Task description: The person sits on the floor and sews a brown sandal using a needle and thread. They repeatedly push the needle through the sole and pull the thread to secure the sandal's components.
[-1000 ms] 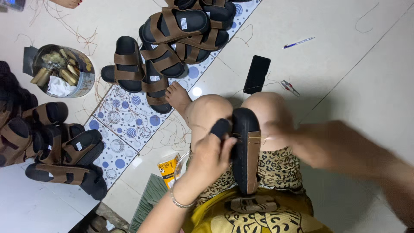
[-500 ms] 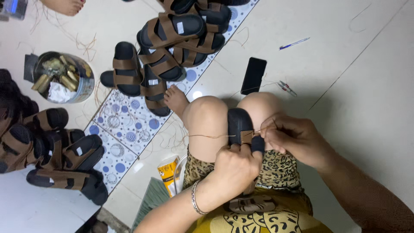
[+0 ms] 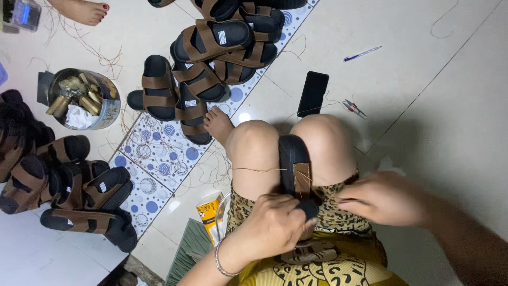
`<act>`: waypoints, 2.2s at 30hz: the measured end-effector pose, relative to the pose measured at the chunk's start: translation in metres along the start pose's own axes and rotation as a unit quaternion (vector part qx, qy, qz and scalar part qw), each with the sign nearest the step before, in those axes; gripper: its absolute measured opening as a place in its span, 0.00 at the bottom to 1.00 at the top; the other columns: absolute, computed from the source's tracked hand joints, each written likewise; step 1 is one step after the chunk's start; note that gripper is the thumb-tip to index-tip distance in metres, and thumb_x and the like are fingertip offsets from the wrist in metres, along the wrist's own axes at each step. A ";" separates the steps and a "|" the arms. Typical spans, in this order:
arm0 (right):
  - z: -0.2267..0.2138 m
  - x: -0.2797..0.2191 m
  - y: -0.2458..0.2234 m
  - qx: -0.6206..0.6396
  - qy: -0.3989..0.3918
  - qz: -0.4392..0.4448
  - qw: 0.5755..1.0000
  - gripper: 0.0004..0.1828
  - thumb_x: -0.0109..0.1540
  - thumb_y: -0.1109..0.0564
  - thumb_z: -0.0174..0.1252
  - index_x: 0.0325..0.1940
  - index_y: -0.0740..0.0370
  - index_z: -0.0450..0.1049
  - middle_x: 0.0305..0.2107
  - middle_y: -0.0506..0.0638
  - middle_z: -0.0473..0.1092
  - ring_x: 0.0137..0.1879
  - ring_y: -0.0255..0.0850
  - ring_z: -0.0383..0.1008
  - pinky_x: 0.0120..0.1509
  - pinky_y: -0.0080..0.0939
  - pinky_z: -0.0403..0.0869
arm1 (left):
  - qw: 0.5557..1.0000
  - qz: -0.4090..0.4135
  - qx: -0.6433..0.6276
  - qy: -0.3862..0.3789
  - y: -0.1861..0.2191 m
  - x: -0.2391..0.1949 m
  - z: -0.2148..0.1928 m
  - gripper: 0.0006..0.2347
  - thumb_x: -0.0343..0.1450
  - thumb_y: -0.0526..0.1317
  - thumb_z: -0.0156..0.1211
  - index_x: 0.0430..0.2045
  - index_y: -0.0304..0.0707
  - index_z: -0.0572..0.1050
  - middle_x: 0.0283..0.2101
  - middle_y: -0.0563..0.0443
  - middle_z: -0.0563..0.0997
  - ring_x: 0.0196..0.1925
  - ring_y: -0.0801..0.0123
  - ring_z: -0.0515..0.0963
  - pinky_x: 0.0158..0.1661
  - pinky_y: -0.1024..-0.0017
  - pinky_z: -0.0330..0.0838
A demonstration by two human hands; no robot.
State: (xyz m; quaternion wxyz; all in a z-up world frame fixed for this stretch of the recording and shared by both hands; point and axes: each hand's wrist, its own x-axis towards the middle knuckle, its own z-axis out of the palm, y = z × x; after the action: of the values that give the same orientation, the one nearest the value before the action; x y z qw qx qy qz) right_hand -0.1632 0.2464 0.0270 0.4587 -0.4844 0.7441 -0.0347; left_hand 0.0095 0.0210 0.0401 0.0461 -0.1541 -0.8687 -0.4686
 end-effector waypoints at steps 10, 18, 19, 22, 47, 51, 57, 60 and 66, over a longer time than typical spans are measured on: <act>0.006 0.005 -0.006 0.159 0.009 -0.092 0.983 0.15 0.65 0.40 0.54 0.45 0.40 0.84 0.35 0.33 0.86 0.31 0.26 0.86 0.34 0.32 0.80 | 0.903 -0.404 -0.097 0.106 -0.024 -0.004 -0.011 0.28 0.73 0.51 0.53 0.69 0.46 0.56 0.42 0.46 0.85 0.34 0.62 0.83 0.38 0.66 0.79; 0.021 0.018 -0.029 0.295 0.072 -0.184 0.935 0.10 0.66 0.49 0.59 0.36 0.53 0.82 0.26 0.41 0.82 0.27 0.27 0.79 0.28 0.30 0.77 | 0.833 -0.261 -0.279 0.400 -0.027 -0.022 -0.002 0.16 0.74 0.35 0.59 0.55 0.31 0.69 0.23 0.63 0.59 0.25 0.81 0.61 0.29 0.82 0.58; 0.036 0.017 -0.010 0.295 0.072 -0.183 0.935 0.10 0.66 0.49 0.59 0.36 0.53 0.82 0.26 0.41 0.82 0.27 0.27 0.79 0.28 0.30 0.77 | 0.833 -0.261 -0.279 0.400 -0.029 -0.020 -0.011 0.16 0.74 0.35 0.59 0.55 0.31 0.69 0.23 0.63 0.59 0.25 0.81 0.61 0.29 0.82 0.58; 0.048 0.012 0.017 0.499 0.290 -0.310 0.756 0.09 0.60 0.67 0.56 0.30 0.56 0.79 0.26 0.45 0.80 0.30 0.29 0.81 0.42 0.27 0.85 | 0.919 -0.258 -0.111 0.278 -0.030 -0.018 -0.030 0.08 0.76 0.37 0.53 0.26 0.44 0.68 0.26 0.59 0.68 0.28 0.75 0.67 0.32 0.79 0.64; -0.007 0.028 -0.049 0.275 0.353 -0.215 0.868 0.04 0.62 0.59 0.61 0.35 0.60 0.74 0.40 0.49 0.72 0.47 0.39 0.75 0.54 0.37 0.74 | 0.996 0.013 0.050 0.079 0.006 0.003 -0.008 0.17 0.77 0.39 0.60 0.19 0.34 0.63 0.23 0.46 0.67 0.21 0.57 0.67 0.23 0.60 0.62; 0.000 0.039 -0.042 0.442 0.289 -0.291 0.797 0.14 0.68 0.53 0.48 0.28 0.54 0.68 0.19 0.41 0.66 0.36 0.36 0.75 0.48 0.41 0.77 | 0.982 0.012 -0.131 0.133 0.012 0.001 -0.020 0.17 0.77 0.38 0.58 0.17 0.34 0.63 0.19 0.49 0.63 0.17 0.62 0.63 0.21 0.65 0.58; -0.005 0.023 -0.039 0.110 0.389 -0.209 0.891 0.39 0.51 0.49 0.78 0.60 0.64 0.69 0.47 0.53 0.68 0.53 0.43 0.71 0.60 0.41 0.74 | 0.979 -0.032 -0.158 0.126 0.012 0.000 -0.029 0.11 0.76 0.40 0.57 0.23 0.33 0.72 0.21 0.49 0.68 0.19 0.62 0.67 0.23 0.66 0.62; 0.001 0.029 -0.053 0.202 0.440 -0.174 0.858 0.04 0.60 0.65 0.65 0.38 0.65 0.78 0.37 0.50 0.71 0.41 0.36 0.74 0.47 0.32 0.73 | 0.983 -0.002 -0.138 0.125 0.011 0.001 -0.024 0.15 0.75 0.38 0.61 0.18 0.33 0.65 0.19 0.47 0.64 0.17 0.58 0.62 0.22 0.63 0.56; 0.014 0.045 -0.042 0.534 0.235 -0.333 0.741 0.14 0.71 0.63 0.47 0.59 0.60 0.73 0.42 0.51 0.74 0.23 0.26 0.64 0.29 0.23 0.72 | 0.978 0.056 -0.146 0.136 0.017 0.002 -0.025 0.16 0.75 0.35 0.62 0.20 0.33 0.60 0.19 0.47 0.61 0.17 0.58 0.59 0.22 0.62 0.54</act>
State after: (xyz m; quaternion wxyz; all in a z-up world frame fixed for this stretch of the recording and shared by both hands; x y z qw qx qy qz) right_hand -0.1290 0.1957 0.0100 0.4119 -0.3536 0.4789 -0.6899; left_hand 0.0112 0.0091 0.0680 0.1667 -0.1426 -0.7668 -0.6033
